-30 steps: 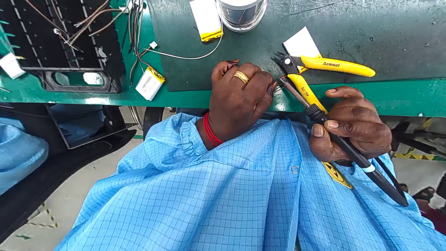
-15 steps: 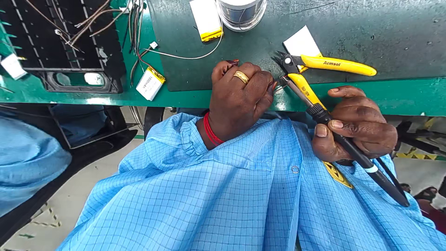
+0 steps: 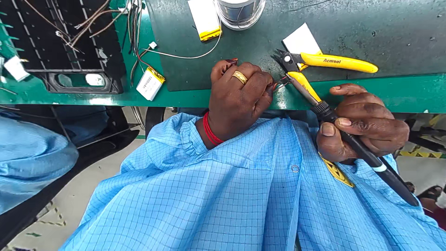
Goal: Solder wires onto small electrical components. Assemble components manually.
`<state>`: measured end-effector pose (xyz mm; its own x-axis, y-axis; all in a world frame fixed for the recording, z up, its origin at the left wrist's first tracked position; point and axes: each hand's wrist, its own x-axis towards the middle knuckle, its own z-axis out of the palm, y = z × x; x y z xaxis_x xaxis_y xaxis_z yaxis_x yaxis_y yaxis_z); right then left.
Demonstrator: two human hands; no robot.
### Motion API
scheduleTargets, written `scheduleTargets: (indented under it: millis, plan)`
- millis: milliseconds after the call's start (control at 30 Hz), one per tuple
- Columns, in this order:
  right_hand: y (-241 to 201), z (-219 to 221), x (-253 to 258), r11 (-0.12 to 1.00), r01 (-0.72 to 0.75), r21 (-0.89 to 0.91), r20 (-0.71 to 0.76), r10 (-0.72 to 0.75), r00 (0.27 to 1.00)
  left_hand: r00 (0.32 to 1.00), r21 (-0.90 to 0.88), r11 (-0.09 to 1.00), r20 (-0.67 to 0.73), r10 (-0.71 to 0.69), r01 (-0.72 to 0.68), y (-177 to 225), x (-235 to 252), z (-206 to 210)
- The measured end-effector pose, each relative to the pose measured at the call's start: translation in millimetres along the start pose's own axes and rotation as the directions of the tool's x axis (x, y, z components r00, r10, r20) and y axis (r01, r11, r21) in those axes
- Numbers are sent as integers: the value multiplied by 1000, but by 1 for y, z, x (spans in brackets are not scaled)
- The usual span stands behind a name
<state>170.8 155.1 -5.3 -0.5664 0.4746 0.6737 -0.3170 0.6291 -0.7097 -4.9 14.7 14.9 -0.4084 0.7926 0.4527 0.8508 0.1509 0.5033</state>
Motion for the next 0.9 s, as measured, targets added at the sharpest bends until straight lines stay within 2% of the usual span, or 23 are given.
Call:
scheduleTargets:
  millis: [900]
  plan:
    - [-2, 1, -1, 998, -51, 30, -34, 52, 998, 999, -18, 1000, -32, 7, -7, -1, 0, 1]
